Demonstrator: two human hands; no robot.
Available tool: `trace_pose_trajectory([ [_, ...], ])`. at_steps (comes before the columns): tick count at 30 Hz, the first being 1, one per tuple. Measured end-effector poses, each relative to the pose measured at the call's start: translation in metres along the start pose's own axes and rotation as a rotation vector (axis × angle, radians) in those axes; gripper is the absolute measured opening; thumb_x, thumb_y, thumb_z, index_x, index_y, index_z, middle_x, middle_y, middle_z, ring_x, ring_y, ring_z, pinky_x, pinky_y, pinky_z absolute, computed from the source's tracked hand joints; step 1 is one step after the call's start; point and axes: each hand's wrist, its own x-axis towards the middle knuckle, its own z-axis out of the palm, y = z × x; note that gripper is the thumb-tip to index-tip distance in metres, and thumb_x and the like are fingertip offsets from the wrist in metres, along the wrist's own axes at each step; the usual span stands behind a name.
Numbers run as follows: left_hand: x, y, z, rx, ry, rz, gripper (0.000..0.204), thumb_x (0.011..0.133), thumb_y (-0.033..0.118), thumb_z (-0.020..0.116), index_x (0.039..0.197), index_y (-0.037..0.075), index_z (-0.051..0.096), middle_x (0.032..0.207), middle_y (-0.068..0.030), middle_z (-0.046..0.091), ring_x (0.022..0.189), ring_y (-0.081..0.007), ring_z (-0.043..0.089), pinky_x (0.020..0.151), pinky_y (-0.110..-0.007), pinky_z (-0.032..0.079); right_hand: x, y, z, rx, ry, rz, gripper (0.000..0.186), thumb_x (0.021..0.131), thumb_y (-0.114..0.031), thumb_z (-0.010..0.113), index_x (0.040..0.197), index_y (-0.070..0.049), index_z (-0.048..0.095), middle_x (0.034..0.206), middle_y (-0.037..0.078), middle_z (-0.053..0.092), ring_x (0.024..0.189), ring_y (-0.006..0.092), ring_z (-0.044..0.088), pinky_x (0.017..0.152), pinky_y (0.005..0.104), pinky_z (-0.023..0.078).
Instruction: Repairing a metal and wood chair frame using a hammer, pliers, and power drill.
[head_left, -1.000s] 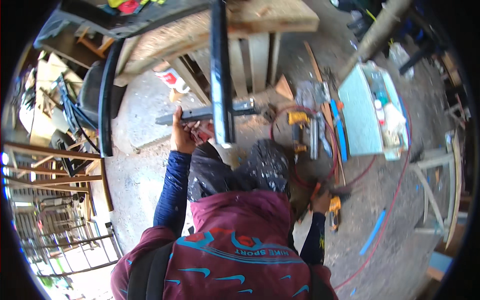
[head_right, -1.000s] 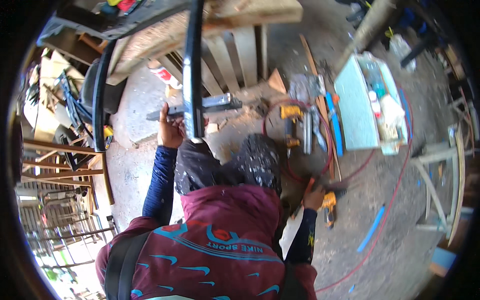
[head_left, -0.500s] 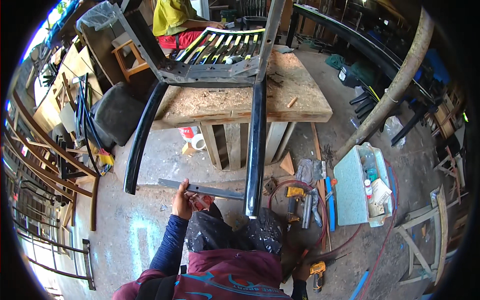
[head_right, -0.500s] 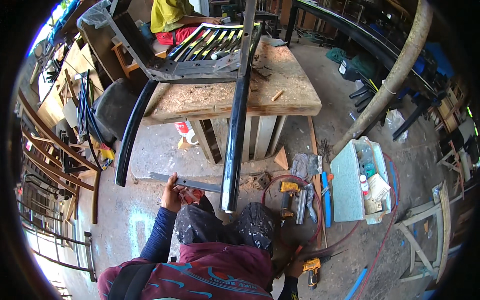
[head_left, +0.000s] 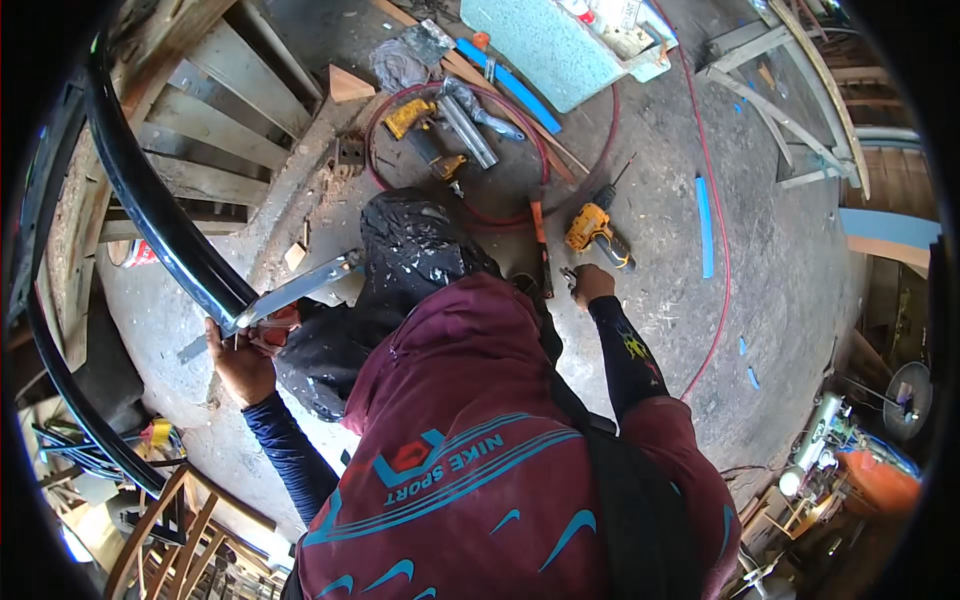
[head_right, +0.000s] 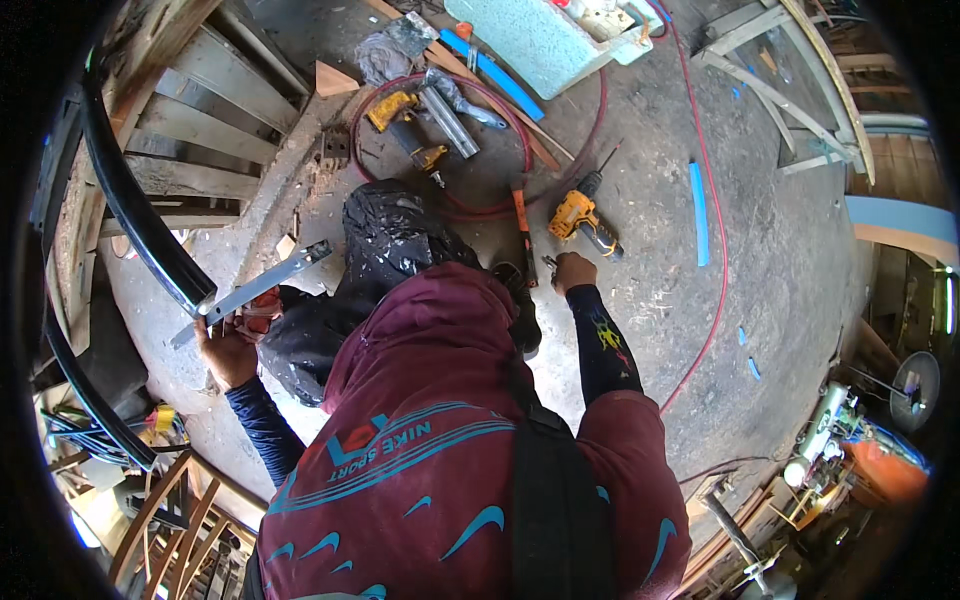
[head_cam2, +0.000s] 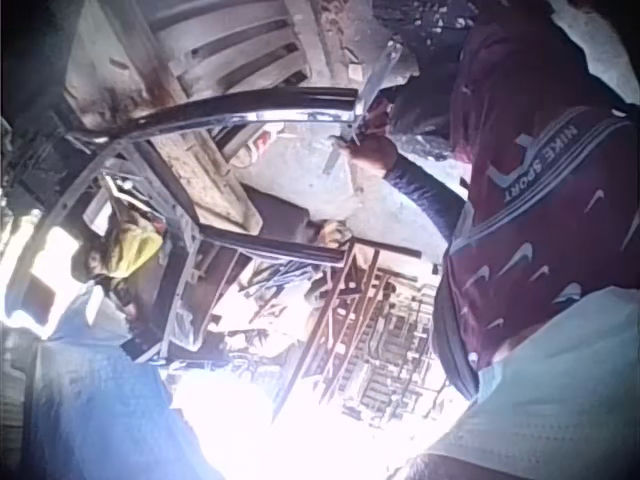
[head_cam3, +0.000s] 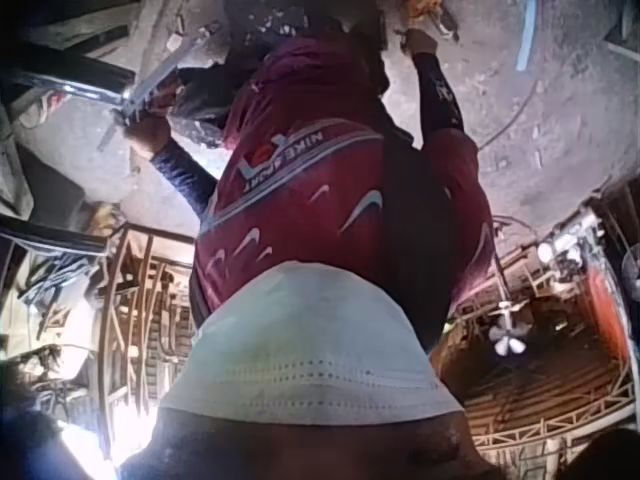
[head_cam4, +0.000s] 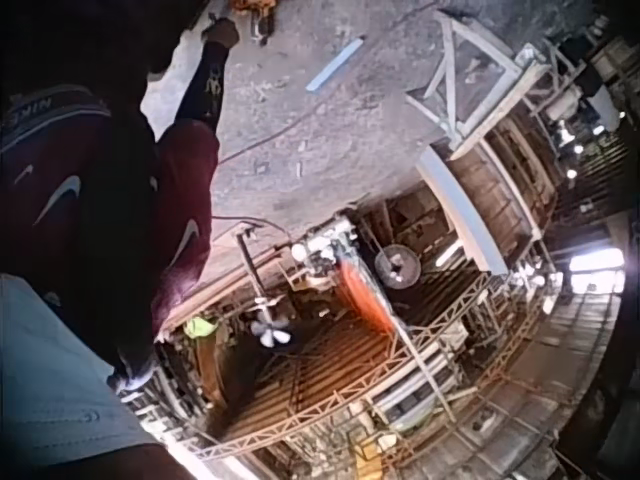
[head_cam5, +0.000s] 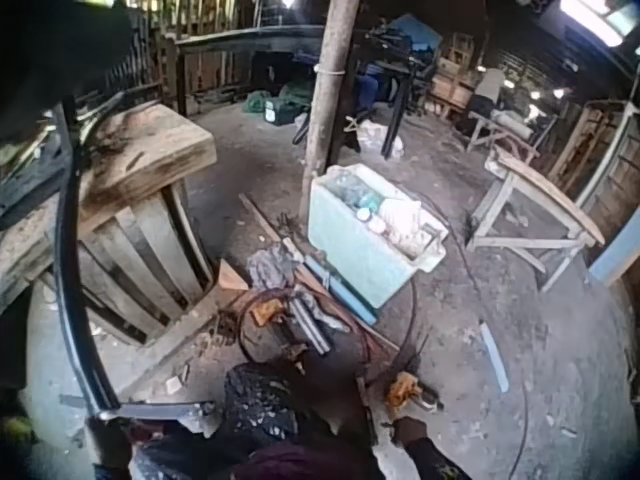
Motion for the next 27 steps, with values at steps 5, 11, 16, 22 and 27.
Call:
trace_pose_trajectory([
  [5,-0.021,-0.019,0.024,0.067,-0.058,0.119,0.039,0.093,0.044,0.069,0.117,0.013,0.065,0.100,-0.0049,0.069,0.079,-0.0182,0.058,0.074,-0.032,0.049,0.027,0.060,0.071,-0.002,0.048,0.068,0.026,0.077,-0.022,0.072,0.100,-0.012,0.072,0.103,0.017,0.072,0.095,0.0362,0.071,0.080,0.0477,0.057],
  [11,-0.035,-0.014,0.019,-0.031,0.037,0.038,0.045,0.086,0.053,0.074,0.098,0.012,0.062,0.084,-0.0030,0.062,0.071,-0.0156,0.056,0.054,-0.025,0.045,0.021,-0.037,-0.056,0.042,0.224,-0.166,0.028,0.085,-0.024,0.073,0.107,-0.007,0.072,0.096,0.019,0.072,0.083,0.0321,0.073,0.072,0.0452,0.057],
  [16,-0.035,-0.008,0.015,-0.163,-0.209,-0.044,0.062,0.085,0.065,0.067,0.113,0.010,0.065,0.108,-0.0127,0.069,0.098,-0.0294,0.066,0.082,-0.045,0.054,-0.044,-0.161,-0.271,1.245,0.656,-0.919,0.023,0.098,-0.009,0.064,0.118,0.002,0.067,0.110,0.007,0.070,0.092,0.0092,0.062,0.077,0.0233,0.048],
  [22,-0.030,0.011,0.022,-0.287,-0.149,-0.032,0.052,0.083,0.057,0.076,0.105,0.011,0.066,0.105,-0.0066,0.069,0.100,-0.0253,0.065,0.092,-0.044,0.049,-0.100,-0.200,-0.388,0.866,1.189,-1.616,0.032,0.096,-0.019,0.065,0.119,0.004,0.064,0.122,0.009,0.065,0.092,0.0145,0.063,0.088,0.0260,0.050],
  [27,-0.069,0.021,0.056,-0.140,-0.128,0.026,0.060,0.086,0.058,0.071,0.114,0.007,0.062,0.108,-0.0122,0.070,0.095,-0.0283,0.064,0.081,-0.040,0.053,-0.076,-0.201,-0.479,0.716,1.481,-1.757,0.030,0.096,-0.018,0.063,0.118,0.003,0.065,0.121,0.010,0.066,0.092,0.0158,0.064,0.088,0.0271,0.050],
])
